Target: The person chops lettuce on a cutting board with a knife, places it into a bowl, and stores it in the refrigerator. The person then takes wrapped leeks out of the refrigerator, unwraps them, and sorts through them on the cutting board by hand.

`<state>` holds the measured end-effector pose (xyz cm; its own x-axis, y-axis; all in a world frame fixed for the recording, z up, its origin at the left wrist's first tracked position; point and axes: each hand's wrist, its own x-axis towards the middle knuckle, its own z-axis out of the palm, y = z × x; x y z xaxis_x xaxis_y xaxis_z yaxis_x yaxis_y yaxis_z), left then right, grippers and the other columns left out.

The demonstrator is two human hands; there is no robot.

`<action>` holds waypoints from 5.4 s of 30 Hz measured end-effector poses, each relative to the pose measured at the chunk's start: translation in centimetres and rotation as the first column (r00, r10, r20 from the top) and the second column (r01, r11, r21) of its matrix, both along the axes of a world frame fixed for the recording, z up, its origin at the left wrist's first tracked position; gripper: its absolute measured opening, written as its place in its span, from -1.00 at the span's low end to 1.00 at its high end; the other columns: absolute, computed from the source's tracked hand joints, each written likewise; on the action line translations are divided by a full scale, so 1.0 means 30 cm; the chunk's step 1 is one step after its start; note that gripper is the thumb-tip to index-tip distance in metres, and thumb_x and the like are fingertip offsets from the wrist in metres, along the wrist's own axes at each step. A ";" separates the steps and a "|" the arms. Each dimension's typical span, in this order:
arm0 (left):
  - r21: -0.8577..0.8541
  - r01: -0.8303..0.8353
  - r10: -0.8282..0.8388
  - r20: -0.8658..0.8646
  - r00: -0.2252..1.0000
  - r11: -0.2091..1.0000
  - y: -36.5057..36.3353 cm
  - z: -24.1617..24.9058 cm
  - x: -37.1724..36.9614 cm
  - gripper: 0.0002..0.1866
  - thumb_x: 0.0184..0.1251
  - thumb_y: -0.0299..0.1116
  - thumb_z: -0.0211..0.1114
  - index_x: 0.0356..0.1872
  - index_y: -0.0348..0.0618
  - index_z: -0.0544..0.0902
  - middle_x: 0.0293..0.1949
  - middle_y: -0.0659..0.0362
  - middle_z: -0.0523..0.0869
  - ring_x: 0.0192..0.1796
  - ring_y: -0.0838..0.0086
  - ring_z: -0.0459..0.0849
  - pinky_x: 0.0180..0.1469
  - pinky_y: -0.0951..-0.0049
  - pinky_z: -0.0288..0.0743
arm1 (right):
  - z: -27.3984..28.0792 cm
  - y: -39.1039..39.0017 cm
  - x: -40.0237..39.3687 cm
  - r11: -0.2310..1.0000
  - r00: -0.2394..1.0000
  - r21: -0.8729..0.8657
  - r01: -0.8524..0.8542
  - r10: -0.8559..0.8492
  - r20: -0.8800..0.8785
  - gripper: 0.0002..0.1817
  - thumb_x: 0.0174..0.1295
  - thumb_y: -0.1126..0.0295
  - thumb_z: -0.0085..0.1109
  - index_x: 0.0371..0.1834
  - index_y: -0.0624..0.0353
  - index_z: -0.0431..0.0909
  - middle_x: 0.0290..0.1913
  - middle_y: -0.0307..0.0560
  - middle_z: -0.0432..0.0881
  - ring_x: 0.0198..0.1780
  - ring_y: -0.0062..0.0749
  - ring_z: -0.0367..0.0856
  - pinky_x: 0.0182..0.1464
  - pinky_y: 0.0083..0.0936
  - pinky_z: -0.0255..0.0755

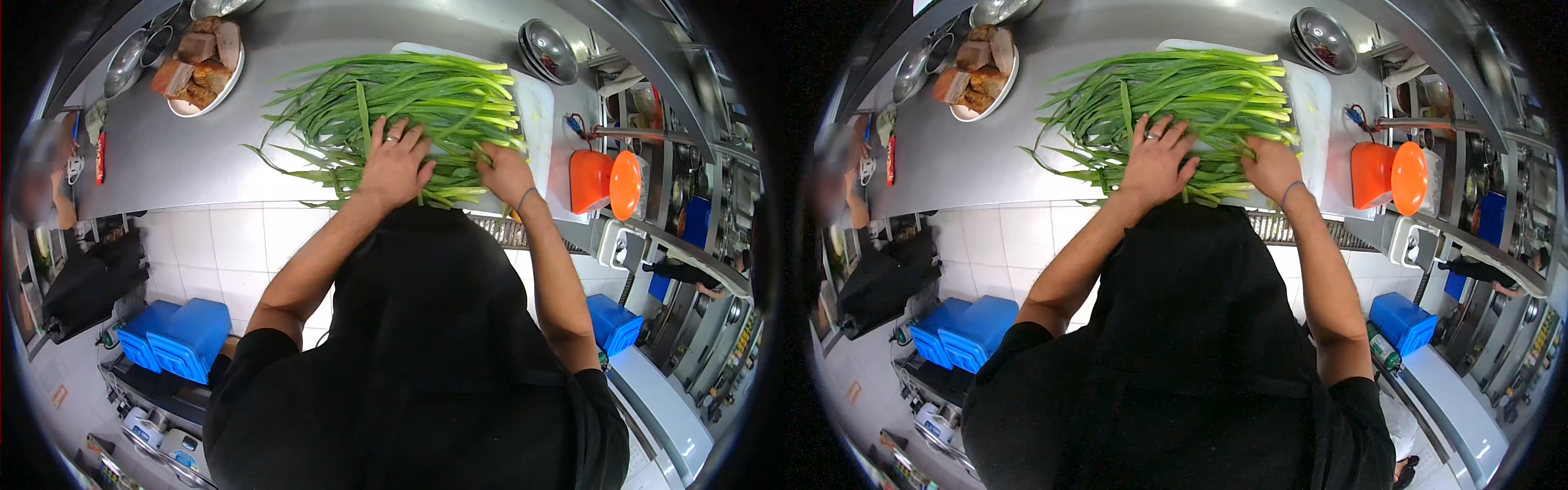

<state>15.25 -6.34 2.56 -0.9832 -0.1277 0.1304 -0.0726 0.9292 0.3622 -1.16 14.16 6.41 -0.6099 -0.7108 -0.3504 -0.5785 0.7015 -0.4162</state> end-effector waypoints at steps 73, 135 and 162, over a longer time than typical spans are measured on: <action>0.268 -0.413 0.479 -0.274 0.834 0.871 -0.229 0.020 0.222 -0.87 0.34 -0.36 0.50 -0.13 0.02 0.84 -0.11 0.21 0.80 -0.10 0.18 0.81 -0.07 0.18 0.70 | 0.030 -0.463 0.197 0.932 0.951 -0.362 0.037 0.079 0.299 -0.65 0.41 0.26 0.33 0.16 0.21 0.68 -0.07 0.25 0.80 -0.01 0.13 0.78 0.11 -0.20 0.61; 0.988 -0.152 0.709 0.084 0.700 0.034 -0.196 -0.078 0.161 -0.75 0.65 -0.28 0.37 0.09 -0.27 0.68 -0.28 0.32 0.74 -0.37 0.72 0.50 -0.28 0.64 0.39 | 0.005 -0.374 0.110 0.858 0.640 -0.193 0.476 -0.188 0.745 -0.71 0.49 0.23 0.43 0.16 0.10 0.78 -0.48 -0.49 0.47 -0.51 -0.72 0.30 -0.47 -0.60 0.21; 0.248 -0.438 0.452 0.001 0.892 0.864 -0.317 -0.022 0.000 -0.74 0.44 -0.13 0.43 0.06 0.11 0.82 -0.08 0.14 0.84 -0.03 0.08 0.83 0.00 0.09 0.72 | -0.090 -0.629 0.031 0.967 0.965 -0.154 -0.204 0.172 -0.198 -0.72 0.38 0.22 0.36 0.11 -0.04 0.75 -0.07 0.12 0.82 -0.03 0.16 0.77 0.00 0.00 0.65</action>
